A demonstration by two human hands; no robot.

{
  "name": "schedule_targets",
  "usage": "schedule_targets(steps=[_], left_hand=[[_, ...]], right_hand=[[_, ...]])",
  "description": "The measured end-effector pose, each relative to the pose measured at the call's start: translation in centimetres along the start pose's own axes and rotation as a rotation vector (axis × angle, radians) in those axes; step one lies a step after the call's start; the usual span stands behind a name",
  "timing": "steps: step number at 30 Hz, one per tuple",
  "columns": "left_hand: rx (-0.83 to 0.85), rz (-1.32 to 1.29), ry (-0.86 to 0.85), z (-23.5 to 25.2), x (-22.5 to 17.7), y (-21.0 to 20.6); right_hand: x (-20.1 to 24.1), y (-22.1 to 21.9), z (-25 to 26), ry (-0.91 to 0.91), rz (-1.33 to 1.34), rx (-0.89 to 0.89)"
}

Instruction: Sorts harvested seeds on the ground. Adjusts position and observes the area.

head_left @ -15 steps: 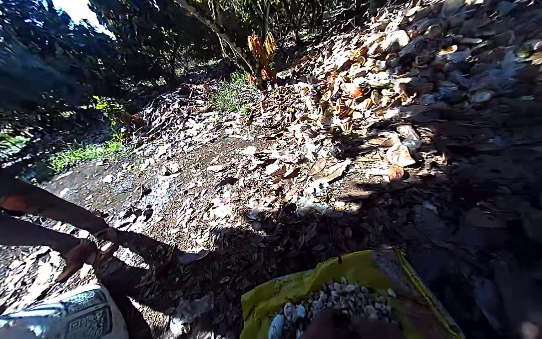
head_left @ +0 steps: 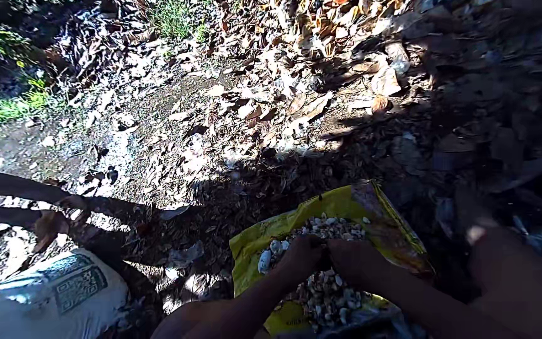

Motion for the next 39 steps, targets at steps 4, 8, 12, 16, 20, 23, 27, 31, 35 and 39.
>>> schedule_targets(steps=[4,8,12,16,20,23,27,31,35,39], left_hand=[[-0.013,0.010,-0.005,-0.1,-0.2,0.1],[-0.023,0.027,-0.022,-0.4,-0.2,0.4],[-0.033,0.060,-0.038,-0.7,-0.3,0.8],[-0.003,0.133,-0.056,-0.9,0.2,1.7],[0.004,0.145,-0.046,-1.4,0.7,2.3],[0.007,0.159,-0.036,-1.8,1.5,2.5],[0.016,0.226,-0.045,-2.2,2.6,2.8],[0.027,0.259,-0.061,-2.4,3.0,2.8],[0.031,0.305,-0.070,-2.6,3.0,2.7],[0.013,0.371,-0.069,-2.8,3.0,3.0]], right_hand=[[0.2,-0.1,0.3,-0.003,-0.001,-0.062],[0.2,-0.5,0.7,0.015,0.044,-0.096],[0.5,-0.6,1.1,0.034,0.033,-0.143],[1.2,-0.7,1.5,0.044,0.026,-0.120],[1.8,-1.1,1.5,0.080,0.001,-0.178],[2.2,-1.7,1.5,0.109,-0.003,-0.148],[2.8,-2.2,1.4,0.116,0.010,-0.055],[2.8,-2.7,1.3,0.128,0.002,-0.079],[2.7,-2.8,1.3,0.143,0.020,-0.101],[2.6,-2.8,1.2,0.159,0.092,-0.030]])
Point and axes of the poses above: each hand's wrist, its own z-axis towards the middle knuckle, its own y-axis out of the back of the hand, x = y × z, the point moved 3 cm from there along z, towards the middle knuckle, and after that the axes turned 9 degrees about -z, right-handed, at the moved point
